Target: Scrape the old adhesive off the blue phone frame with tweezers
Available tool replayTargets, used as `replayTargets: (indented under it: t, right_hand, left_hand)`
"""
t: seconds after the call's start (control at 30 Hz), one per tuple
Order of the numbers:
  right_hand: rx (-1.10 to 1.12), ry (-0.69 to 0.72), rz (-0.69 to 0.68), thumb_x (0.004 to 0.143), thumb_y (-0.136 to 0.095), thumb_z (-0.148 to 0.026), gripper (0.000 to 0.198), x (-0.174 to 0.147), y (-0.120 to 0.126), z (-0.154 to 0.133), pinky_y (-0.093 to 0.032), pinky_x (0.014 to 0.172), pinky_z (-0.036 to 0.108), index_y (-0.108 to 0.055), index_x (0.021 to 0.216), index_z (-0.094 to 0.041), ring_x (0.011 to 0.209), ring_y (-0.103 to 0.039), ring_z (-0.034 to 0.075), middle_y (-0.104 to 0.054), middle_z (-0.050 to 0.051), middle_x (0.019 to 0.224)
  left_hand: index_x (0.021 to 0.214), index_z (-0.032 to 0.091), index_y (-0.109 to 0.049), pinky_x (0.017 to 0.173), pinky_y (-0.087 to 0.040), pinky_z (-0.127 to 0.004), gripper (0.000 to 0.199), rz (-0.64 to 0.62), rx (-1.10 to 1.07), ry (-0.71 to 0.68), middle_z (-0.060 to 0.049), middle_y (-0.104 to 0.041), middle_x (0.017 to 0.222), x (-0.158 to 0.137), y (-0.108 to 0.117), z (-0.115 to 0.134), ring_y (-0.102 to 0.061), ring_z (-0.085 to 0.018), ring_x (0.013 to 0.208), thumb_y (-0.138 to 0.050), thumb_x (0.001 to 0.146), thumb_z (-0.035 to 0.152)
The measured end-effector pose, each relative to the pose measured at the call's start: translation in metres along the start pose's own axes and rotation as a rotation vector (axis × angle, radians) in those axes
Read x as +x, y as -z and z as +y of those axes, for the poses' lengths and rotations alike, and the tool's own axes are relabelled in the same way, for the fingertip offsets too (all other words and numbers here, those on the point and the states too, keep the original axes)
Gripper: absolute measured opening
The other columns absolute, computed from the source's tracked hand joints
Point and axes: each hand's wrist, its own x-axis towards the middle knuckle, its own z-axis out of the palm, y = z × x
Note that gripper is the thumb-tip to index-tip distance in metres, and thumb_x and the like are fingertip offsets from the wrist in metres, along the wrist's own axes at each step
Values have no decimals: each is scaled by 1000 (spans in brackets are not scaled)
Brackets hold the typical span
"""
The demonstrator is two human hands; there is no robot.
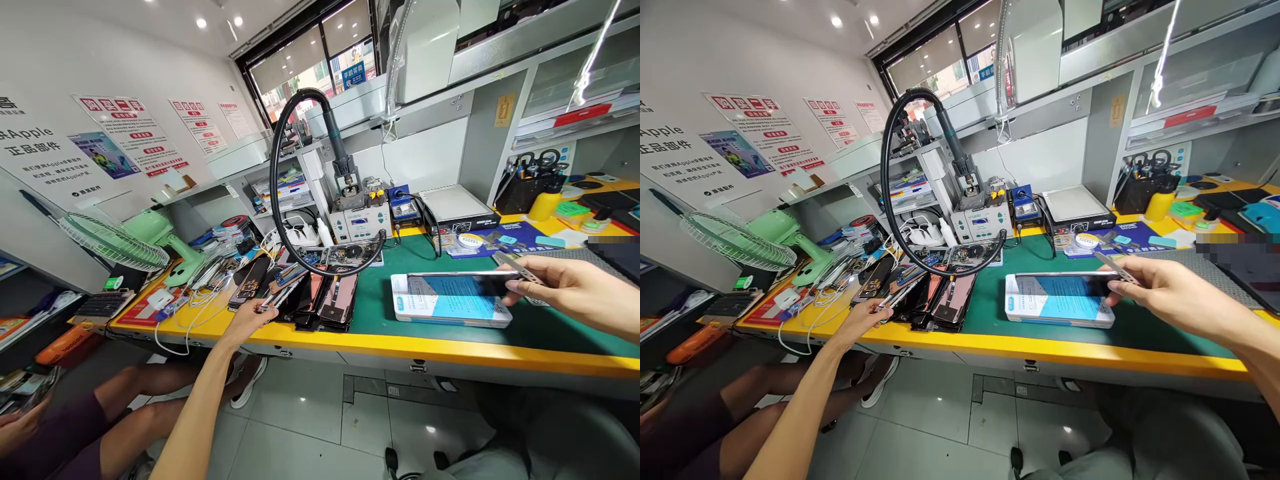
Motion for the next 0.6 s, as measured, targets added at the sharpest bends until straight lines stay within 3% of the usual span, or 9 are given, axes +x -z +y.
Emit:
replayTargets:
  t: [0.3,0.6]
  right_hand:
    - [-19,-13,19,75,-62,-79,56,-1,1,-17,-58,74,37,-73,85,-25,75,-70,28,-77,6,79]
    - [-22,1,77,75,-65,-77,51,5,0,10,-64,76,38,-76,88,-29,81,-75,30,-81,4,85]
  left_hand:
    - [126,18,-63,91,-59,-46,37,243,50,-104,-10,-66,126,-45,-16,-12,-67,-24,107,-66,95,39]
    - [131,19,-60,97,-55,-51,42,468,163,-290,-11,-62,134,-78,-26,-20,-64,-27,116,-66,95,40]
